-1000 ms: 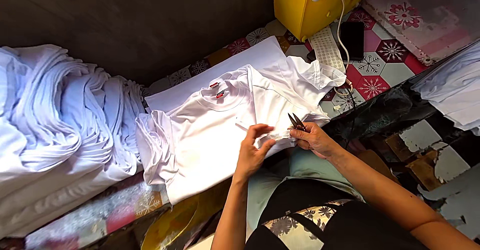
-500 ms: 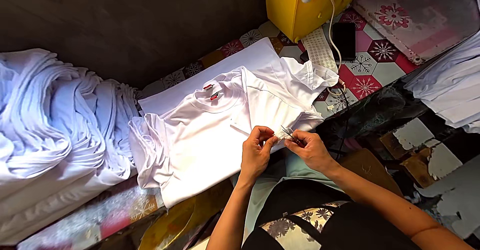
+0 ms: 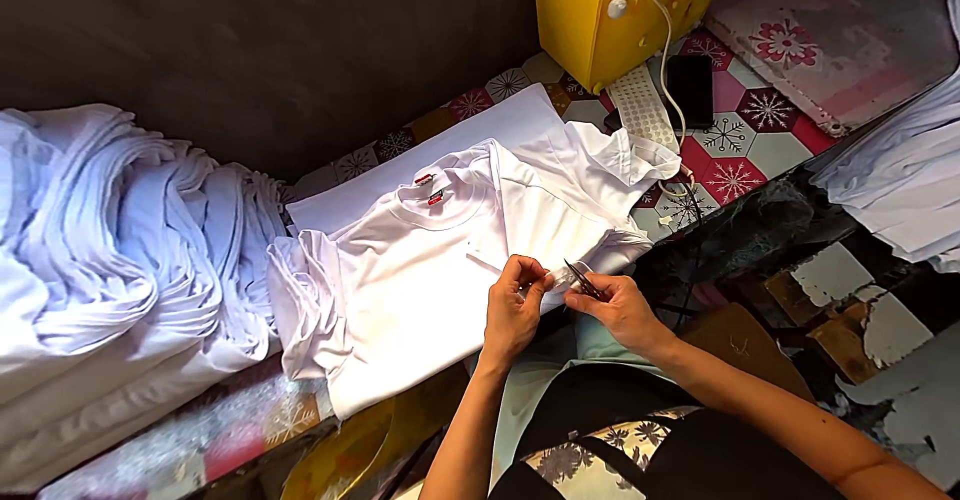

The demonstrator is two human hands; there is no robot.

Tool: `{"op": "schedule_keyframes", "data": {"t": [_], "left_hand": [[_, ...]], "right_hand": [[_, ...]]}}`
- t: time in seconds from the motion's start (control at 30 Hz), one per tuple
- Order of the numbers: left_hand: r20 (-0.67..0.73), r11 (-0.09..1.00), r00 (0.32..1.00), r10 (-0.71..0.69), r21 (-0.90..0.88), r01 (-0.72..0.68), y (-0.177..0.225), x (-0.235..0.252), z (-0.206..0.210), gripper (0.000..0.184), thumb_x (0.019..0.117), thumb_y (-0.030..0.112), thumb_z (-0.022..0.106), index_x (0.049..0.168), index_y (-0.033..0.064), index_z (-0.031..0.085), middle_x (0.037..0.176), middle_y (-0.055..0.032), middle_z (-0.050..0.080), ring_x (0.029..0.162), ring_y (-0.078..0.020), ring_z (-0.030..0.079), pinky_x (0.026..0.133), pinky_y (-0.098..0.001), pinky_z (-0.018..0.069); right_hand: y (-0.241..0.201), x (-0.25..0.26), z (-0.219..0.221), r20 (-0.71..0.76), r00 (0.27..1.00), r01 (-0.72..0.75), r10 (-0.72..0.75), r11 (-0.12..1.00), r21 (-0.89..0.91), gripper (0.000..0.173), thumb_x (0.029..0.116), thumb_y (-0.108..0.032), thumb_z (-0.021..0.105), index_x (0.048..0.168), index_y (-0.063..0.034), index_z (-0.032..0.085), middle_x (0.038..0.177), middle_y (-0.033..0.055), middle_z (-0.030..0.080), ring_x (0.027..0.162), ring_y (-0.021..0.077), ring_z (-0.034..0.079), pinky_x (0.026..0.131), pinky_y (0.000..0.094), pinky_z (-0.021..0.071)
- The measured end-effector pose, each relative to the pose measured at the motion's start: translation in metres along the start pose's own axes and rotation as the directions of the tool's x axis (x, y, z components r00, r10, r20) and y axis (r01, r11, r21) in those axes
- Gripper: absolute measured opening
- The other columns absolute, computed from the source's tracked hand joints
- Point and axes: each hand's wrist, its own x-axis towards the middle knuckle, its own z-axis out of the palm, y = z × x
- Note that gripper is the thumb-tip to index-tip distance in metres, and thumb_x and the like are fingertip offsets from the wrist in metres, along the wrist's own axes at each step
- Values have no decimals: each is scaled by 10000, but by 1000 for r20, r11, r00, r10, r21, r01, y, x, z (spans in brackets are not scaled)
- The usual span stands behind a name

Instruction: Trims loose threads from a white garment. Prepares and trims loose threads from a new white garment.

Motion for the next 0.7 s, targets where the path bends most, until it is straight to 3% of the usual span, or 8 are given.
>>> {"op": "schedule_keyframes", "data": {"t": [0.07, 0.13, 0.2, 0.27, 0.33, 0.4, 0.6, 0.7], "left_hand": [[18, 997, 998, -58, -50, 59, -2, 1, -5, 65, 946, -22, 618, 985, 23, 591, 863, 15, 695, 806, -39, 677, 785, -230, 576], [49, 989, 993, -107, -100, 112, -3, 2, -8, 69, 951, -32, 602, 985, 27, 587, 865, 15, 697, 798, -41, 677, 778, -230, 575], [83, 977, 984, -160, -128, 170, -4, 3, -9, 77, 956, -44, 584, 995, 23, 581, 879, 9, 696, 808, -41, 675, 781, -227, 569], [114, 965, 972, -205, -145, 220, -4, 5, -9, 85, 964, -52, 567, 1013, 18, 574, 895, 2, 694, 819, -45, 674, 786, -227, 567], [144, 955, 963, -230, -158, 251, -5, 6, -10, 97, 971, -52, 558, 1034, 20, 576, 904, 4, 698, 825, -42, 677, 795, -227, 570], [169, 950, 956, -240, -162, 267, -4, 8, -11, 100, 978, -44, 551, 1047, 24, 576, 901, 14, 692, 828, -38, 670, 798, -226, 564], [235, 960, 948, -216, -127, 250, 0, 13, -17, 109, 992, -16, 537, 1080, 27, 584, 906, 25, 686, 834, -24, 659, 798, -220, 553], [300, 973, 935, -186, -73, 217, 0, 17, -20, 130, 1004, 11, 521, 1111, 26, 594, 913, 39, 665, 827, -4, 633, 781, -198, 532]], "right_hand": [[-3, -3, -15, 110, 994, -16, 8, 997, 71, 61, 915, -91, 675, 865, -122, 689, 680, -170, 574, 536, -101, 433, 494, 105, 354], [-5, -1, -37, 110, 993, -20, 28, 997, -76, 70, 920, -106, 667, 855, -131, 676, 676, -164, 567, 541, -93, 440, 502, 111, 366], [-5, 3, -60, 18, 997, -53, 71, 874, -483, 142, 955, -180, 676, 924, -45, 709, 794, -13, 626, 682, 48, 551, 646, 245, 468], [-1, 4, -69, -31, 1000, -22, 1, 730, -683, 340, 988, -284, 660, 1116, 26, 718, 1024, 166, 700, 890, 258, 672, 812, 461, 540], [2, 4, -65, -23, 996, 50, -86, 753, -656, 465, 994, -437, 616, 1210, -33, 697, 970, 68, 695, 788, 112, 626, 718, 291, 531], [6, 5, -54, 49, 980, 188, -195, 799, -572, 488, 1015, -460, 568, 1161, -12, 701, 852, 26, 652, 686, 32, 544, 634, 205, 472], [16, 25, -46, 244, 853, 498, -461, 584, -640, 481, 1026, -460, 563, 971, -9, 719, 773, 97, 658, 633, 151, 593, 560, 314, 481], [15, 36, -55, 350, 750, 623, -561, 422, -659, 486, 1014, -470, 572, 901, -20, 718, 695, 82, 620, 552, 160, 552, 481, 311, 414]]}}
